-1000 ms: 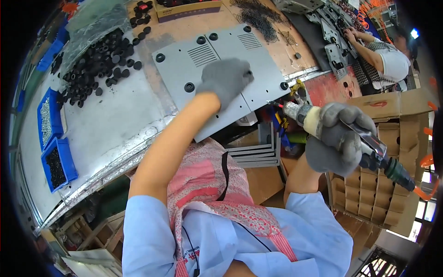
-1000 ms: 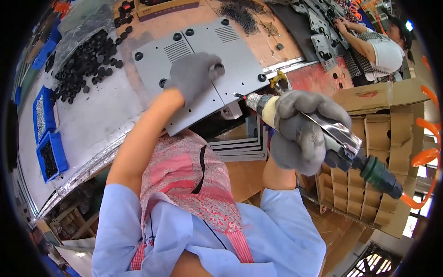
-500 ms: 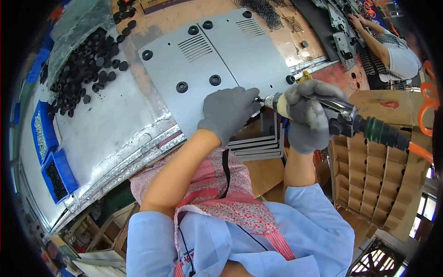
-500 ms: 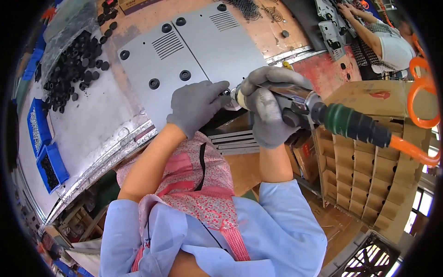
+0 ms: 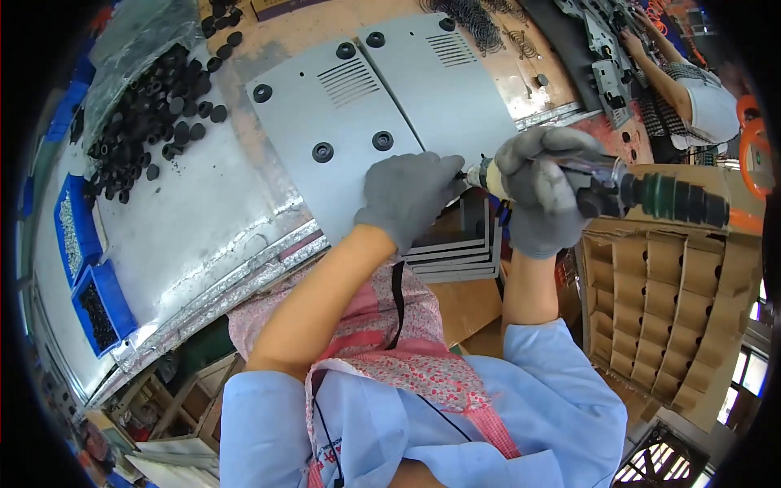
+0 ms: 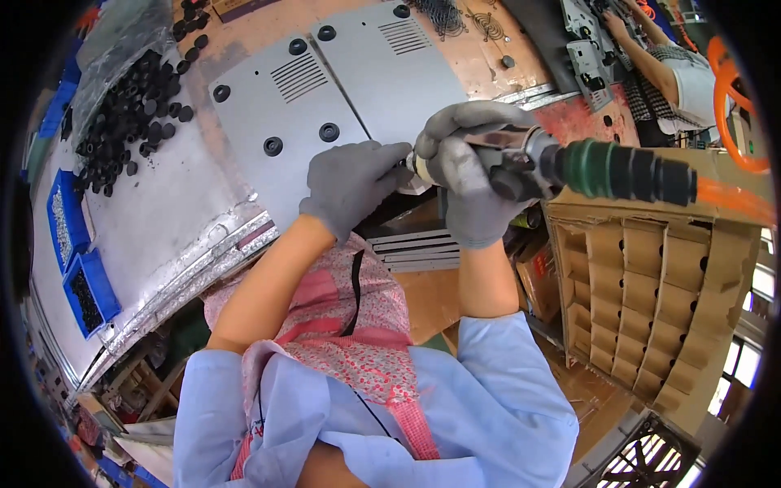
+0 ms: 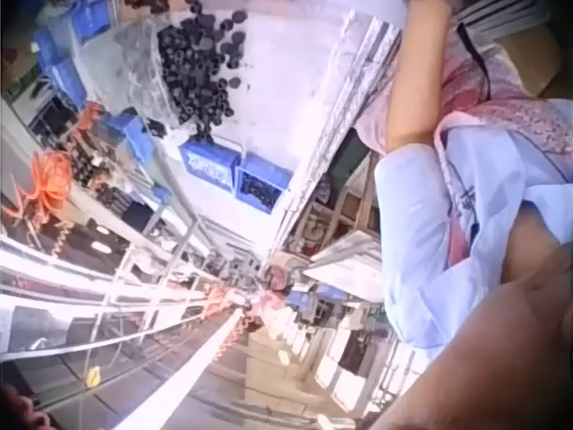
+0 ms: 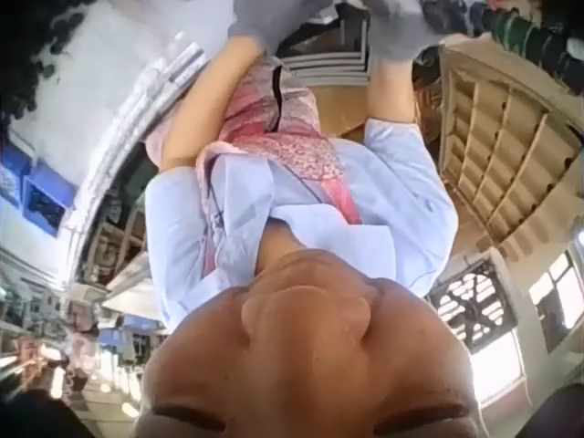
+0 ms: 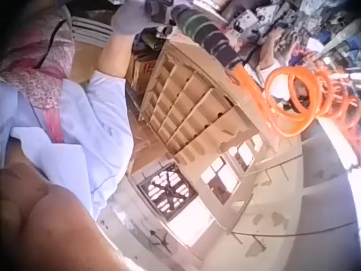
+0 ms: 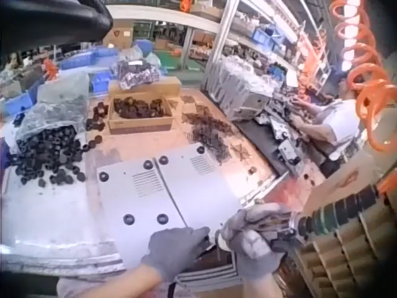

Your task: The person assembles metal housing and PCB components by hand, securing them with screws using a power screwdriver, then attaches rubber feet to the assembly.

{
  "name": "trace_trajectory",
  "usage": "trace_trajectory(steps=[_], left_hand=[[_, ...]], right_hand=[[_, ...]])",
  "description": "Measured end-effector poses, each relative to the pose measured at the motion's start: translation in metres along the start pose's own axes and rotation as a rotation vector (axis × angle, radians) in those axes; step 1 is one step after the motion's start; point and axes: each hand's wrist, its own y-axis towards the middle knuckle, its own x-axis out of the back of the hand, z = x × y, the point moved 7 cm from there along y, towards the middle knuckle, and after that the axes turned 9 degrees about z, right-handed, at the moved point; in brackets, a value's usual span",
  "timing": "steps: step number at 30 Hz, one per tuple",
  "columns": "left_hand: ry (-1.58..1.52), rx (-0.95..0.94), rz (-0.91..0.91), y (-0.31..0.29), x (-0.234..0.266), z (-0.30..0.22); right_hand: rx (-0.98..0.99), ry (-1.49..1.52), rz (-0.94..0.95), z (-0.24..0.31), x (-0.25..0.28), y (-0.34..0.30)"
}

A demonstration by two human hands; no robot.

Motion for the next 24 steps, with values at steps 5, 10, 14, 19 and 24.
trace_trajectory(steps=[5, 10, 14, 19, 24], left_hand=[[-0.023, 0.001, -0.024, -0.002, 0.002, 0.004], [-0.656, 0.067, -0.048, -0.007, 0.015, 0.021], [-2.118, 0.231, -0.114, -0.023, 0.012, 0.035], [-2.322, 0.294, -0.052, -0.05, 0.001, 0.017], [-2.283, 0.204, 0.009, -0.062, 0.003, 0.008]], right_hand=[[0.11, -0.084, -0.088, 0.019, -0.004, 0.0], [0.344, -0.012, 0.057, 0.07, -0.025, -0.007], [0.479, -0.025, 0.277, 0.085, -0.034, -0.015], [0.412, 0.042, 0.316, 0.076, -0.05, -0.019], [0.388, 0.048, 0.341, 0.071, -0.056, -0.019]])
